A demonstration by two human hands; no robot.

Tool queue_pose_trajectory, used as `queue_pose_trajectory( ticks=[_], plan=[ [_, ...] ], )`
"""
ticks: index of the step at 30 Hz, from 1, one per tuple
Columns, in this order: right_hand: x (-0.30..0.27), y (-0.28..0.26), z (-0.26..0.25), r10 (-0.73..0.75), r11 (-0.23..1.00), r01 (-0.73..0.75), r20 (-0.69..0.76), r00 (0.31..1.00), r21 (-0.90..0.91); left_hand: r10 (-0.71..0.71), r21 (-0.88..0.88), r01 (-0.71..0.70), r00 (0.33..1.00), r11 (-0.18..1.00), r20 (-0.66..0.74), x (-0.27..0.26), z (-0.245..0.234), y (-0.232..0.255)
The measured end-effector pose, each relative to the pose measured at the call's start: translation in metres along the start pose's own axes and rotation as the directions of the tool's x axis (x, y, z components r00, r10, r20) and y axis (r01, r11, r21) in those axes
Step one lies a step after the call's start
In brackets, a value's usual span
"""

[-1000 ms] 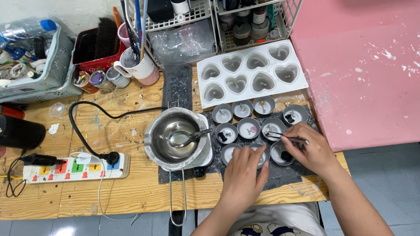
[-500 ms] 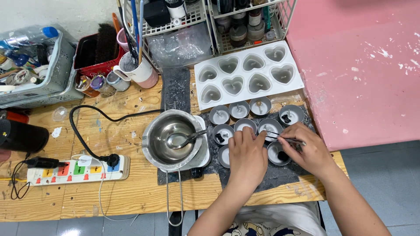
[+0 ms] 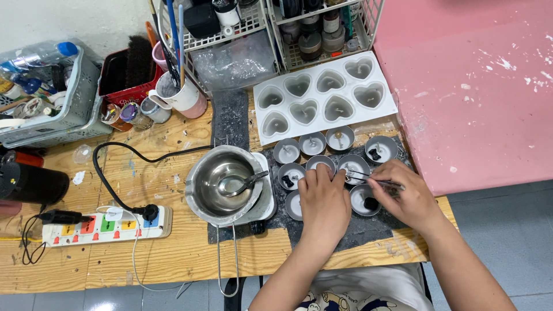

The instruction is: Using tweezers to place small decorative elements into tealight candles and heart-shaped molds as part of a candle-making process.

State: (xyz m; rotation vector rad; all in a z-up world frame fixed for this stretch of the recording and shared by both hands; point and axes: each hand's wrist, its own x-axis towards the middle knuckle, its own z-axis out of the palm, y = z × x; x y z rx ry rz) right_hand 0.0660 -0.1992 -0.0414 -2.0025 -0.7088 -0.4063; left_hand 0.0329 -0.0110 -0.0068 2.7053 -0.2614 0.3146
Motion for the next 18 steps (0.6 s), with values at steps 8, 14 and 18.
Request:
queue_pose_trajectory(
  ticks=[8, 14, 18],
  plan=[
    [-0.0061, 0.0061, -0.0039, 0.074, 0.997, -0.072, -0.038, 0.997, 0.035, -0.012, -0.017, 0.012, 0.999, 1.000, 0.032, -0.0020, -0.0075, -0.0002],
    [-0.0060, 0.0085, 0.0000, 0.060, 0.996, -0.058, -0.022, 0.998, 0.069, 0.018, -0.043, -0.018, 1.000, 0.999, 0.019, -0.0027, -0.0051, 0.0015],
    [-0.0056, 0.0075, 0.0005, 0.055, 0.996, -0.055, -0.008, 0.998, 0.070, 0.016, -0.024, -0.014, 0.998, 1.000, 0.054, -0.0017, -0.0038, 0.0027]
  ],
)
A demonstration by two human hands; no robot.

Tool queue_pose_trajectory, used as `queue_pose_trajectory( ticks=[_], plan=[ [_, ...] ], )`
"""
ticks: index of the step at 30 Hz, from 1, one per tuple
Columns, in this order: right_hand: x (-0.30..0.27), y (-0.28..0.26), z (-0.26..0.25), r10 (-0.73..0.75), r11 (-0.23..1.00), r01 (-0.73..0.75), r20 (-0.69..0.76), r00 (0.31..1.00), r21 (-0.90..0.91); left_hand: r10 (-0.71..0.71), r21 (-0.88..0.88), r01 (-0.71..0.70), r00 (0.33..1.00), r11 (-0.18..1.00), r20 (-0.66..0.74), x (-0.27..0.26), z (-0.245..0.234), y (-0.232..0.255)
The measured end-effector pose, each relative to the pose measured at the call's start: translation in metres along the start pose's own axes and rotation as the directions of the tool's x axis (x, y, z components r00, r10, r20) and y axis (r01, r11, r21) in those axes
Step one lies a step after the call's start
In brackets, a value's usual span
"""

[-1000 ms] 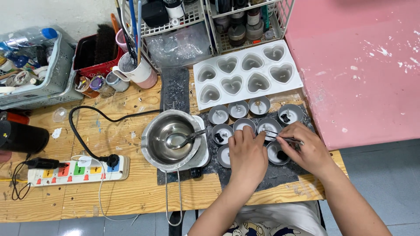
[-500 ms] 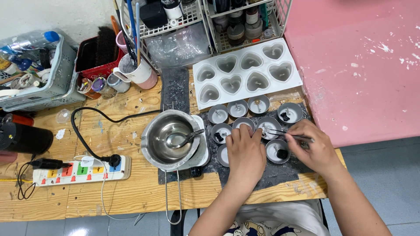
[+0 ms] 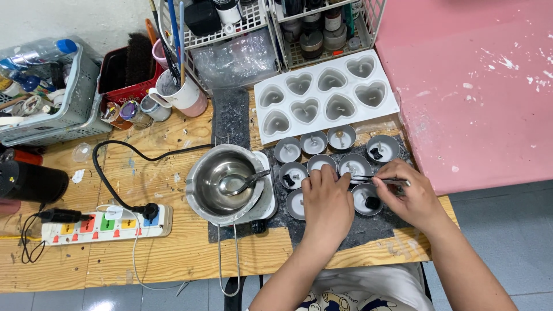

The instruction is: Using tweezers to place small decorative elements into tealight candles and heart-shaped molds as part of a candle-making process.

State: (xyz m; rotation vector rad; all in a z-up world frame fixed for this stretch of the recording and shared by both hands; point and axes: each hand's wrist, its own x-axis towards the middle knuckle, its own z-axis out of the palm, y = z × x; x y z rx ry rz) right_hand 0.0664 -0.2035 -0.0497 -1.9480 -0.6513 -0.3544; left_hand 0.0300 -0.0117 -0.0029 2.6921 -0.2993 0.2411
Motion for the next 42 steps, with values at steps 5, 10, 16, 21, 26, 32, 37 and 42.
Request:
queue_pose_trajectory(
  ticks=[5, 10, 16, 21, 26, 32, 37, 42],
  plan=[
    [0.002, -0.001, 0.001, -0.016, 1.000, 0.016, 0.014, 1.000, -0.010, -0.002, 0.000, 0.002, 1.000, 1.000, -0.002, 0.000, 0.002, 0.000],
    [0.002, -0.002, 0.002, -0.004, 1.000, 0.005, 0.030, 1.000, -0.013, -0.008, 0.030, 0.008, 1.000, 1.000, 0.018, 0.000, 0.003, 0.000],
    [0.001, 0.000, 0.002, 0.022, 1.000, -0.021, 0.033, 0.999, -0.011, 0.009, 0.074, -0.011, 1.000, 0.997, 0.025, 0.001, 0.006, -0.001],
    [-0.016, 0.026, -0.012, 0.135, 0.983, -0.117, -0.131, 0.982, 0.139, 0.033, 0.064, -0.034, 0.999, 0.997, 0.010, 0.000, 0.010, -0.002],
    [-0.026, 0.034, -0.021, 0.263, 0.937, -0.155, -0.341, 0.902, 0.314, 0.039, 0.080, -0.038, 0.999, 0.996, -0.009, 0.000, 0.010, -0.001],
    [-0.029, 0.036, -0.024, 0.249, 0.933, -0.078, -0.473, 0.845, 0.352, 0.023, 0.056, -0.021, 1.000, 0.998, -0.019, 0.000, 0.010, -0.001],
    [-0.037, 0.049, -0.031, 0.221, 0.942, -0.036, -0.538, 0.813, 0.333, 0.026, 0.050, -0.024, 0.999, 0.998, -0.038, -0.002, 0.005, 0.000],
    [-0.049, 0.055, -0.044, 0.192, 0.963, -0.044, -0.564, 0.803, 0.265, 0.043, -0.072, -0.049, 0.996, 0.996, -0.084, -0.011, -0.001, 0.001]
  ],
)
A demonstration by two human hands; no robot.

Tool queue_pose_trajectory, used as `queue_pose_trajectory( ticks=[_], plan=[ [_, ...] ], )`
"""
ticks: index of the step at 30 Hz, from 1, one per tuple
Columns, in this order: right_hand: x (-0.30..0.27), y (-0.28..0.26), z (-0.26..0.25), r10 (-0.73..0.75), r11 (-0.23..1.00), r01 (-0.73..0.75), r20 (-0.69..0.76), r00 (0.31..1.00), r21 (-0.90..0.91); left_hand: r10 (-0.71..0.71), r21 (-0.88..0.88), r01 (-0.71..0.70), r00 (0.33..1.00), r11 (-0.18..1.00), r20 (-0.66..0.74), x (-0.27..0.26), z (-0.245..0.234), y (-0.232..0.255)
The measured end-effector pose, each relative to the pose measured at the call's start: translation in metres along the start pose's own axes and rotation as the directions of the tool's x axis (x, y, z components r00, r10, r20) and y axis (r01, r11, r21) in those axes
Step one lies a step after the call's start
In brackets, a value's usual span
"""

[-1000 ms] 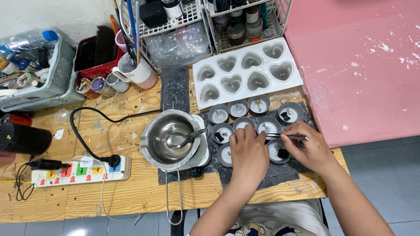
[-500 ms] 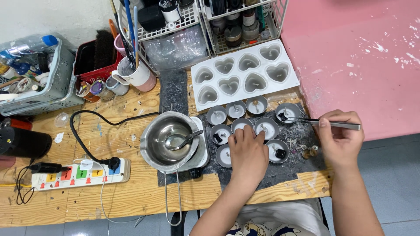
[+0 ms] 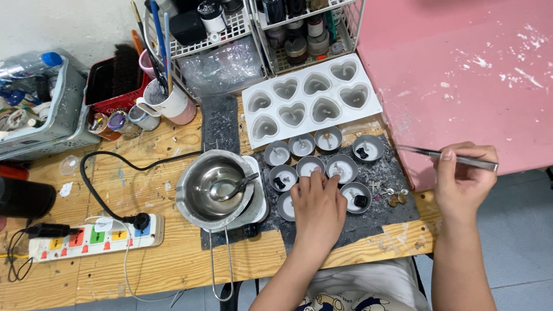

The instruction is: Using tweezers to place small decorative elements into tealight candles and heart-shaped molds as part of a candle-making process.

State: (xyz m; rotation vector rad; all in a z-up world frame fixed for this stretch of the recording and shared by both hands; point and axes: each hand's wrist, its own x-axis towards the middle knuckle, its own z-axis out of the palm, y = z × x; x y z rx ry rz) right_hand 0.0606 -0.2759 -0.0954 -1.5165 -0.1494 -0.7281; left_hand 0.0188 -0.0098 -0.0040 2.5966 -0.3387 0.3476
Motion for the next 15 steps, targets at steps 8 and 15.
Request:
queue_pose_trajectory(
  ticks=[8, 15],
  plan=[
    [-0.010, -0.040, -0.002, -0.050, 0.896, 0.147, 0.233, 0.971, -0.419, 0.039, -0.106, -0.035, 0.998, 0.994, 0.040, -0.014, -0.008, 0.002],
    [-0.021, -0.046, 0.001, 0.009, 0.893, 0.143, 0.336, 0.942, -0.427, 0.082, -0.224, -0.049, 0.987, 0.973, 0.141, -0.021, -0.012, -0.001]
  ],
)
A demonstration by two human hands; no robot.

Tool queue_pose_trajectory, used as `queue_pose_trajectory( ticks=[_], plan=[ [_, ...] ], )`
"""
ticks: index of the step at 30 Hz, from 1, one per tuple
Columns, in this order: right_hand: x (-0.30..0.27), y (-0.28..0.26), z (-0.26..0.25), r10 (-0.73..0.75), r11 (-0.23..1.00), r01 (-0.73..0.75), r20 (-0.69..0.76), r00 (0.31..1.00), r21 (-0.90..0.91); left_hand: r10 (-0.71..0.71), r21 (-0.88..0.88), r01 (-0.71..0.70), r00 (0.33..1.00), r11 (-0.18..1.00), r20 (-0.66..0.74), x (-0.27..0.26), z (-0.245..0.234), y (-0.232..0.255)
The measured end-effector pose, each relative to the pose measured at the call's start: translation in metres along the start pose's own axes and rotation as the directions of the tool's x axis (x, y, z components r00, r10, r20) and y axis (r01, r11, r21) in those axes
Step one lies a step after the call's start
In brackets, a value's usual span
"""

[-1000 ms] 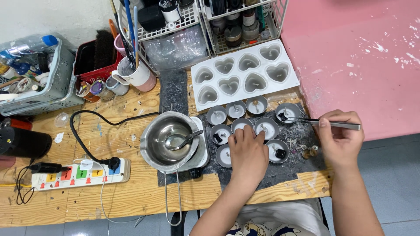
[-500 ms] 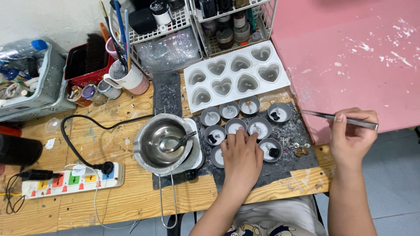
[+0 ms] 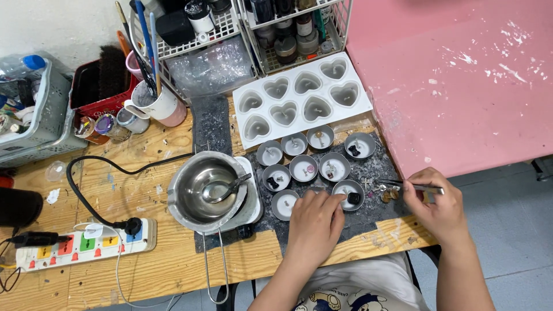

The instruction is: Using tweezers to place small decorative elements into tealight candles and heart-shaped molds as part of a candle-making process.

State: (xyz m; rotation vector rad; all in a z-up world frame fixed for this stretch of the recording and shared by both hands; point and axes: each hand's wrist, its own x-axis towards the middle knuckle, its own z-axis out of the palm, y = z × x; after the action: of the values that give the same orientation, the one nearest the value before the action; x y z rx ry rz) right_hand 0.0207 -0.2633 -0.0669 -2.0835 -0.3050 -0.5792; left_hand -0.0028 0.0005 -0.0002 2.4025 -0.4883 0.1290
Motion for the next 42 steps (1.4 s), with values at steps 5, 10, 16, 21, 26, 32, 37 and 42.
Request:
queue_pose_trajectory(
  ticks=[5, 10, 16, 21, 26, 32, 37, 42],
  plan=[
    [-0.005, 0.007, 0.006, 0.021, 1.000, -0.021, -0.012, 1.000, 0.005, 0.015, -0.014, -0.015, 1.000, 1.000, 0.003, -0.002, -0.001, 0.002],
    [-0.012, 0.015, 0.007, 0.044, 0.999, -0.043, -0.041, 0.998, 0.026, 0.004, -0.034, -0.003, 1.000, 0.999, 0.013, -0.003, -0.002, 0.003],
    [-0.010, 0.014, 0.006, 0.009, 1.000, -0.008, -0.061, 0.998, 0.023, -0.030, -0.039, 0.033, 0.998, 0.999, 0.056, -0.004, -0.002, 0.002],
    [-0.009, 0.014, 0.007, 0.011, 1.000, -0.011, -0.042, 0.999, 0.009, 0.003, -0.053, -0.002, 1.000, 0.999, 0.013, -0.005, 0.000, 0.001],
    [-0.011, 0.016, 0.011, 0.027, 1.000, -0.027, -0.052, 0.998, 0.007, -0.011, -0.045, 0.012, 1.000, 0.999, 0.027, -0.006, -0.001, 0.001],
    [-0.013, 0.020, 0.009, 0.036, 0.999, -0.033, -0.075, 0.997, 0.043, -0.006, -0.054, 0.007, 1.000, 0.999, 0.010, -0.008, -0.003, -0.001],
    [-0.013, 0.024, 0.003, 0.045, 0.995, -0.035, -0.106, 0.993, 0.097, -0.007, -0.037, 0.006, 1.000, 0.999, -0.012, -0.009, -0.006, -0.002],
    [-0.006, 0.029, -0.007, 0.019, 0.979, 0.009, -0.134, 0.991, 0.203, -0.024, -0.075, 0.023, 0.999, 0.997, -0.022, -0.015, -0.006, -0.006]
  ],
)
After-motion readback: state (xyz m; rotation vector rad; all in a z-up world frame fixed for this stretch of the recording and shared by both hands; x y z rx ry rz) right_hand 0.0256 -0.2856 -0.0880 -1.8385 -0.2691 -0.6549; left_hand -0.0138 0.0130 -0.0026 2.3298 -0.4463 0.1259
